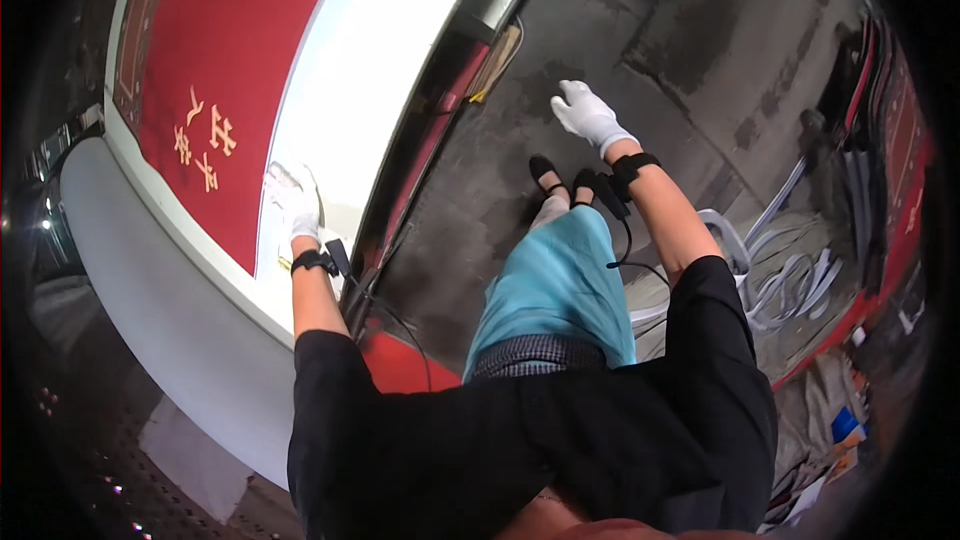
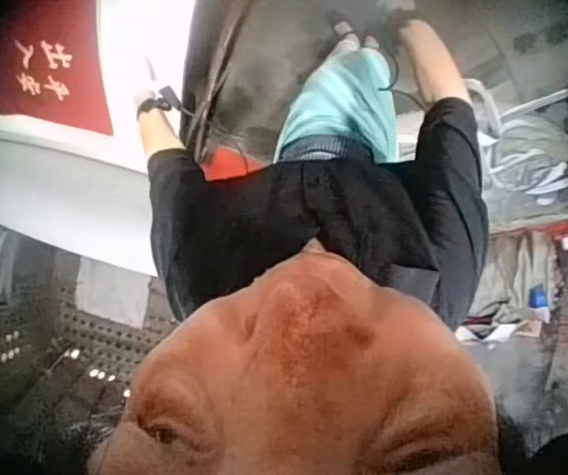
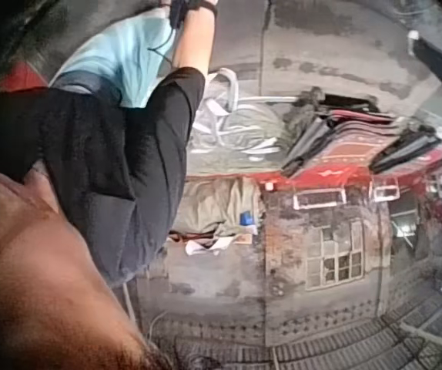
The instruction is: Using a handheld power cutter to trim edges and separate individual decorative red mats and rugs from a large sheet.
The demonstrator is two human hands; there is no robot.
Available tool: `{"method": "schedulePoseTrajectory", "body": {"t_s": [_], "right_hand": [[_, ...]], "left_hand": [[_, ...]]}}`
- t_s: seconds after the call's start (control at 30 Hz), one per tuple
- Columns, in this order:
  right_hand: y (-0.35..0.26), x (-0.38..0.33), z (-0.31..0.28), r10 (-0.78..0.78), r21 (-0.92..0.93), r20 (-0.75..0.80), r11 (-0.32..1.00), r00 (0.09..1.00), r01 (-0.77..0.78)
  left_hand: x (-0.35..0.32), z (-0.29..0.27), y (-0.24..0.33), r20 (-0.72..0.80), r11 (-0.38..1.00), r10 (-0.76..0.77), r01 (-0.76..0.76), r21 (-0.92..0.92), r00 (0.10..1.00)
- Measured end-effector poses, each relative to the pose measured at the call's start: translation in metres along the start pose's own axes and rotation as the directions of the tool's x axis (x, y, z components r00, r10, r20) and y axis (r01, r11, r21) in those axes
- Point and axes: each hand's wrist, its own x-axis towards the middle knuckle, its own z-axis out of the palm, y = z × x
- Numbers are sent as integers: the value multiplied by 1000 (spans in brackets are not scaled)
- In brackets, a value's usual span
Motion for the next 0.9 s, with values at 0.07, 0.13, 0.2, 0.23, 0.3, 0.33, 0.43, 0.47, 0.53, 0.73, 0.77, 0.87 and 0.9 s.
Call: {"method": "schedulePoseTrajectory", "body": {"t_s": [0.07, 0.13, 0.2, 0.23, 0.3, 0.33, 0.43, 0.47, 0.53, 0.73, 0.77, 0.87, 0.9], "right_hand": [[-4, 6, 32, 3, 11, 37, 1000, 999, -3], [-4, 35, 59, 13, -8, 54, 1000, 998, -13], [-21, 49, 97, -13, 14, 178, 1000, 984, 11], [-32, 57, 116, -32, 4, 206, 999, 978, 31], [-64, 77, 159, -89, 17, 225, 996, 970, 88], [-83, 89, 179, -120, 37, 215, 993, 969, 114], [-148, 130, 215, -85, 65, 334, 996, 939, 67], [-136, 150, 232, -124, 36, 285, 992, 950, 119], [-131, 175, 257, -178, -8, 253, 983, 951, 186], [-123, 203, 276, -218, -85, 206, 967, 954, 240], [-115, 201, 272, -219, -85, 200, 967, 955, 239], [-92, 175, 246, -285, -20, 165, 956, 944, 292], [-81, 158, 238, -372, 0, 142, 927, 917, 376]], "left_hand": [[-15, -5, 15, -113, 997, 23, -14, 73, 993], [-12, -2, 50, -246, 997, 57, -67, -33, 968], [-17, -1, 47, -257, 998, 60, -63, -1, 965], [-17, -1, 50, -238, 995, 77, -90, -42, 968], [-16, 6, 40, -246, 994, 58, -80, -80, 968], [-14, 11, 28, -278, 987, 80, -116, -115, 957], [-21, 15, 7, -352, 979, 96, -153, -137, 931], [-19, 25, 19, -353, 959, 145, -219, -180, 924], [-18, 15, 37, -311, 981, 130, -167, -94, 942], [-20, 7, 46, -227, 992, 56, -80, -97, 972], [-21, -1, 51, -167, 988, 62, -85, -130, 984], [-22, -17, 59, -66, 975, 50, -63, -213, 997], [-23, -15, 57, -32, 977, 60, -66, -204, 998]]}}
